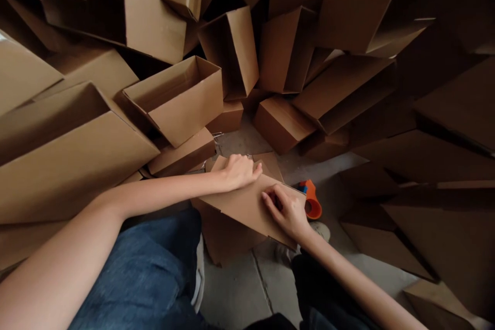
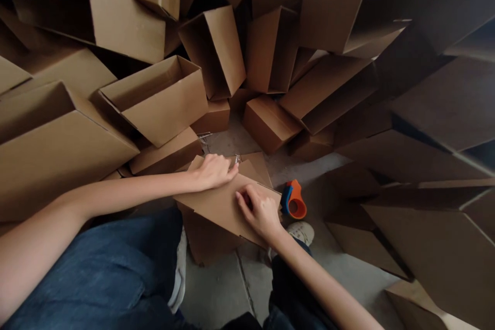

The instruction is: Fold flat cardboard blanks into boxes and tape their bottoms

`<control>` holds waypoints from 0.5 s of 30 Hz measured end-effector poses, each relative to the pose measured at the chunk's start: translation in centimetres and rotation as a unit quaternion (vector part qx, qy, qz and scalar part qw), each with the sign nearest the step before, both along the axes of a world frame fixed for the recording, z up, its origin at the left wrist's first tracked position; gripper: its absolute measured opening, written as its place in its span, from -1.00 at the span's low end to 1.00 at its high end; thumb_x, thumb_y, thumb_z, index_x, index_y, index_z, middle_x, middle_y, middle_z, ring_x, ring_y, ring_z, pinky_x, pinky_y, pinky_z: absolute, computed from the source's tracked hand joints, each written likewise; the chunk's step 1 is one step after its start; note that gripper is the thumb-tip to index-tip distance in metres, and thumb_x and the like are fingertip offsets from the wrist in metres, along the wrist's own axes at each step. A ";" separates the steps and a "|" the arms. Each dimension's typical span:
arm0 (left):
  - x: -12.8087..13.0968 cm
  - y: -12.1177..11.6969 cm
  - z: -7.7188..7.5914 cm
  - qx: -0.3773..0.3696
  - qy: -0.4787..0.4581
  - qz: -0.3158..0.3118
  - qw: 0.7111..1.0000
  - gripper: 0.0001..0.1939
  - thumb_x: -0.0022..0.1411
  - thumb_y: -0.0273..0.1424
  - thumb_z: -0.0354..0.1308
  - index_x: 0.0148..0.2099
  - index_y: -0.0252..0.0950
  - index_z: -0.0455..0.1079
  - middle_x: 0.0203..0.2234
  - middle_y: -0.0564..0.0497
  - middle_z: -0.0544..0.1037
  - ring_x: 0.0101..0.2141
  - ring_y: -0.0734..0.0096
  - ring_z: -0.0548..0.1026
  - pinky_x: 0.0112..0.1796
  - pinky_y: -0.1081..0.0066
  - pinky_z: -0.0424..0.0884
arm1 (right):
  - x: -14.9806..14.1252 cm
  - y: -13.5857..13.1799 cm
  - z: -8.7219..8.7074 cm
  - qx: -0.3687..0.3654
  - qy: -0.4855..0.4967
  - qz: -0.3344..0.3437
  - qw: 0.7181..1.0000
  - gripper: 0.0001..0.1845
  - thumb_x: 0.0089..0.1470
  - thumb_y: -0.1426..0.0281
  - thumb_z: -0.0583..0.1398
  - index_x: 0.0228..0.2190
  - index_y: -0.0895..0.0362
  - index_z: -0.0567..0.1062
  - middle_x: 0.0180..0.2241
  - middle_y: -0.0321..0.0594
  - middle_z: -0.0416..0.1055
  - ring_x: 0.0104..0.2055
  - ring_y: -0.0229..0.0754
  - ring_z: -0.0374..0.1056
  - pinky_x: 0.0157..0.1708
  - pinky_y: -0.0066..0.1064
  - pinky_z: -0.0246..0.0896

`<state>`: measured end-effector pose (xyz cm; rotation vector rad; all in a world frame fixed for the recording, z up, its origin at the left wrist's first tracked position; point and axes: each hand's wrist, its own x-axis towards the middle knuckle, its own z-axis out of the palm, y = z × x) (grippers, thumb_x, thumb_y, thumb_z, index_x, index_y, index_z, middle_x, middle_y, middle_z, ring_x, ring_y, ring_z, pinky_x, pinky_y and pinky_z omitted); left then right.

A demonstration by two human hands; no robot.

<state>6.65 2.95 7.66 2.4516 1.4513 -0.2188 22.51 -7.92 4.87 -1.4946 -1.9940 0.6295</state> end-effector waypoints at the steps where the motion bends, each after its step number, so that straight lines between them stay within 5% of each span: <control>1: 0.1 0.2 -0.1 -0.001 -0.005 0.002 1.000 -0.38 0.42 -0.17 -0.21 -0.18 -0.48 0.61 -0.30 -0.32 0.65 -0.20 0.01 0.61 -0.18 0.19 0.41 | 0.1 0.2 0.0 0.004 0.012 0.001 1.000 -0.76 0.29 0.27 0.08 -0.39 0.08 0.42 -0.54 -0.33 0.36 -0.53 -0.27 0.26 -0.48 -0.43 0.13; 4: -0.4 1.2 -0.5 0.002 -0.043 -0.006 0.999 -0.36 0.42 -0.15 -0.23 -0.25 -0.42 0.61 -0.34 -0.26 0.66 -0.25 0.04 0.62 -0.17 0.19 0.40 | 1.3 0.9 0.3 0.025 0.085 -0.057 0.994 -0.81 0.28 0.27 0.09 -0.25 0.09 0.46 -0.44 -0.30 0.40 -0.44 -0.27 0.29 -0.40 -0.45 0.19; 8: -1.4 3.1 -1.1 0.005 -0.094 0.009 0.996 -0.43 0.41 -0.15 -0.18 -0.28 -0.31 0.61 -0.36 -0.16 0.67 -0.26 0.12 0.61 -0.15 0.21 0.39 | 5.1 2.3 -1.0 0.056 0.159 -0.246 0.955 -0.69 0.24 0.22 0.08 -0.04 0.09 0.38 -0.22 -0.18 0.39 -0.22 -0.17 0.35 -0.19 -0.32 0.30; 11: -2.0 4.6 -1.2 0.003 -0.113 0.019 0.993 -0.47 0.40 -0.16 -0.15 -0.28 -0.29 0.60 -0.34 -0.15 0.67 -0.25 0.13 0.60 -0.15 0.22 0.38 | 8.5 2.7 -4.1 -0.030 0.146 -0.304 0.941 -0.46 0.10 0.22 0.14 0.08 0.13 0.22 -0.08 -0.03 0.36 -0.13 -0.08 0.39 -0.11 -0.17 0.36; 15: -3.5 7.0 -1.6 -0.022 -0.131 0.018 0.991 -0.48 0.39 -0.12 -0.15 -0.17 -0.27 0.60 -0.24 -0.15 0.66 -0.23 0.12 0.58 -0.19 0.25 0.38 | 9.7 1.7 -8.7 -0.237 0.089 -0.245 0.936 -0.26 -0.06 0.17 0.26 0.12 0.17 0.24 0.11 0.13 0.31 0.18 0.11 0.29 0.18 0.01 0.19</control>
